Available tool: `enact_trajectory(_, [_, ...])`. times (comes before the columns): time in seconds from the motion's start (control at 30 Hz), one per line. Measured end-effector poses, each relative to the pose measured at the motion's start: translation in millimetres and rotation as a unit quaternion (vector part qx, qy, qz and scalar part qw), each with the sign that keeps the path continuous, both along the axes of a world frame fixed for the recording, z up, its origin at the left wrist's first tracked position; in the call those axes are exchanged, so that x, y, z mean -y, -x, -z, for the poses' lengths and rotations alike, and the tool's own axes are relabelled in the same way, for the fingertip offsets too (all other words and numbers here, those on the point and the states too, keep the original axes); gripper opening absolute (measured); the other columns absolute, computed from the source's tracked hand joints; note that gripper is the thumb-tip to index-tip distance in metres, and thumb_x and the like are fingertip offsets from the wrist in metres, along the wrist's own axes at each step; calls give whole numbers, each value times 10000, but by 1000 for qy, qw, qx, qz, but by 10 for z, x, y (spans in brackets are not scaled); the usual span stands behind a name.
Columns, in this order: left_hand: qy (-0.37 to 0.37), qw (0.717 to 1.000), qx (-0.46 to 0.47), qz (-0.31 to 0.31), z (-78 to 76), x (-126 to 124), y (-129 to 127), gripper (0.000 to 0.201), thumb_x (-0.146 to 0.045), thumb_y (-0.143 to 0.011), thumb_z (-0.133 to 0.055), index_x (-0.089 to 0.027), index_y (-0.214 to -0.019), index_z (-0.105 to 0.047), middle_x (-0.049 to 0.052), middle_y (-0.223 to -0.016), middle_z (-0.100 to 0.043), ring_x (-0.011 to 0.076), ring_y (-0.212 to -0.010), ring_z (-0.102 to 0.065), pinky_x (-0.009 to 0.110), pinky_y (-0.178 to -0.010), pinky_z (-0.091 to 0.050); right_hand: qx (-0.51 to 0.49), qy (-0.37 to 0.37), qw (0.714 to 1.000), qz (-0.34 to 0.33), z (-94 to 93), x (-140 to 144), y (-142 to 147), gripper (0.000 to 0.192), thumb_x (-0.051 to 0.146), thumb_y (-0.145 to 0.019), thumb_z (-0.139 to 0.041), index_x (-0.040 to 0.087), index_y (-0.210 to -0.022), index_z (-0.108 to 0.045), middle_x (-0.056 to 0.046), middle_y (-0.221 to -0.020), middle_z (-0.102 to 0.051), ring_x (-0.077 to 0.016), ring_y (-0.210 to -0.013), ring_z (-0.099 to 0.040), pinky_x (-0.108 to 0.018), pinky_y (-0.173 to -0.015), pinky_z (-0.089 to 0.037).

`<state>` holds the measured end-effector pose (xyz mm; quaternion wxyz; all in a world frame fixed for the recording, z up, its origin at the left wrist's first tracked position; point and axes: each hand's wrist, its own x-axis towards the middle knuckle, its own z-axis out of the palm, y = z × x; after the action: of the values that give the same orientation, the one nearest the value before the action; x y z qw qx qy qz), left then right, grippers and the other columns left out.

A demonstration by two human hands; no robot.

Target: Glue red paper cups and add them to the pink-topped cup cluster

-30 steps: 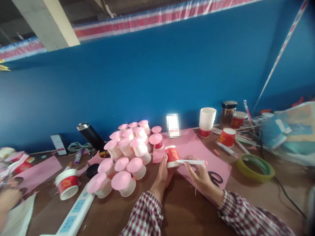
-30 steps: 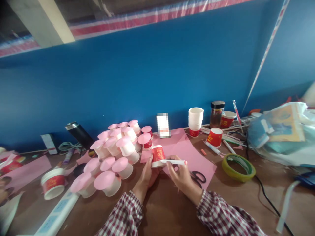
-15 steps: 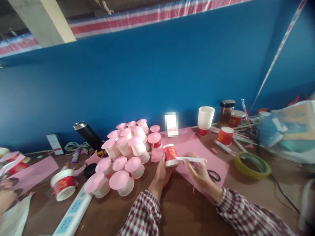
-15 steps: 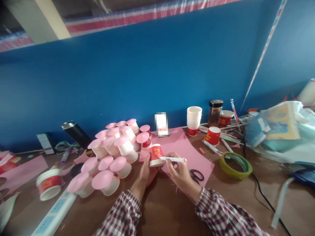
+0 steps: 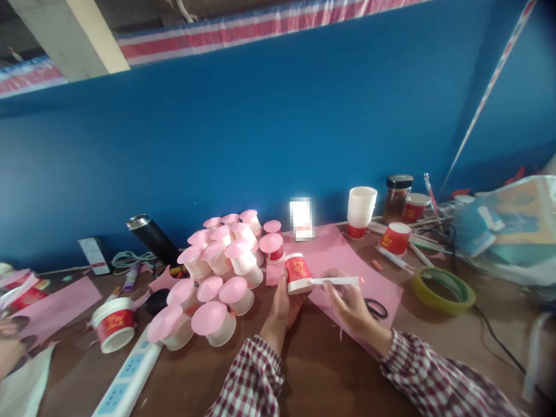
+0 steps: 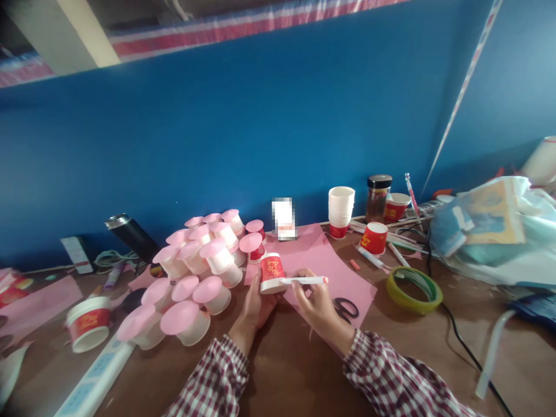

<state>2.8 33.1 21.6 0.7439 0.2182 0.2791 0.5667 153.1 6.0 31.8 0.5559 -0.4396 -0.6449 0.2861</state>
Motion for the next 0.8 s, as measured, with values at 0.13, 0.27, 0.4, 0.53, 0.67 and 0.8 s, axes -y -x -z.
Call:
enact_trajectory(0.13, [-1, 1000, -10, -2, 0, 5, -4, 397, -482, -879, -619, -106, -985, -681, 97, -883, -728, 205, -796, -675, 350, -814, -533, -13, -2, 1000, -12, 58, -19, 3, 175, 308, -962, -499, 196, -906, -622, -49, -854, -680, -177, -773, -603, -299, -722, -466])
enact_trajectory(0.27, [-4, 1000, 3, -3, 2, 15, -12, 391, -472, -864, -647, -107, -1004, -677, 93, -906, -730, 204, -802, -671, 372, -844, -531, -32, 1, 999, -14, 57, -21, 11, 172, 319, -961, -510, 200, -974, -633, -69, -938, -702, -198, -856, -630, -308, -754, -489])
enact_trajectory(0.4, [-3, 1000, 1, 0, -2, 8, -10, 384, -463, -860, -653, -102, -985, -680, 101, -904, -729, 216, -820, -672, 384, -873, -517, -9, 1, 1000, -11, 17, 7, 20, 168, 313, -954, -516, 197, -963, -636, -58, -894, -693, -182, -781, -613, -298, -716, -488])
enact_trajectory(0.53, [3, 1000, -9, 4, -1, 1, -9, 405, -484, -862, -638, -93, -960, -684, 109, -873, -726, 219, -797, -670, 373, -848, -514, 3, 5, 1000, -26, 5, 16, 20, 172, 302, -956, -505, 194, -941, -639, -44, -849, -682, -171, -748, -604, -288, -696, -483])
enact_trajectory(0.67, [-13, 1000, -4, 7, 12, -2, -19, 381, -474, -857, -650, -107, -957, -682, 99, -878, -729, 206, -763, -663, 370, -833, -516, 5, 1, 1000, -4, 16, 3, 12, 183, 312, -961, -505, 188, -939, -637, -55, -864, -687, -172, -741, -599, -293, -687, -482])
enact_trajectory(0.8, [-9, 1000, -13, 1, 37, -11, -25, 395, -487, -859, -643, -106, -957, -679, 87, -849, -719, 193, -753, -652, 349, -812, -515, 5, 1, 1000, -15, 13, 2, 11, 211, 328, -968, -491, 188, -929, -644, -53, -854, -691, -163, -707, -592, -283, -660, -484])
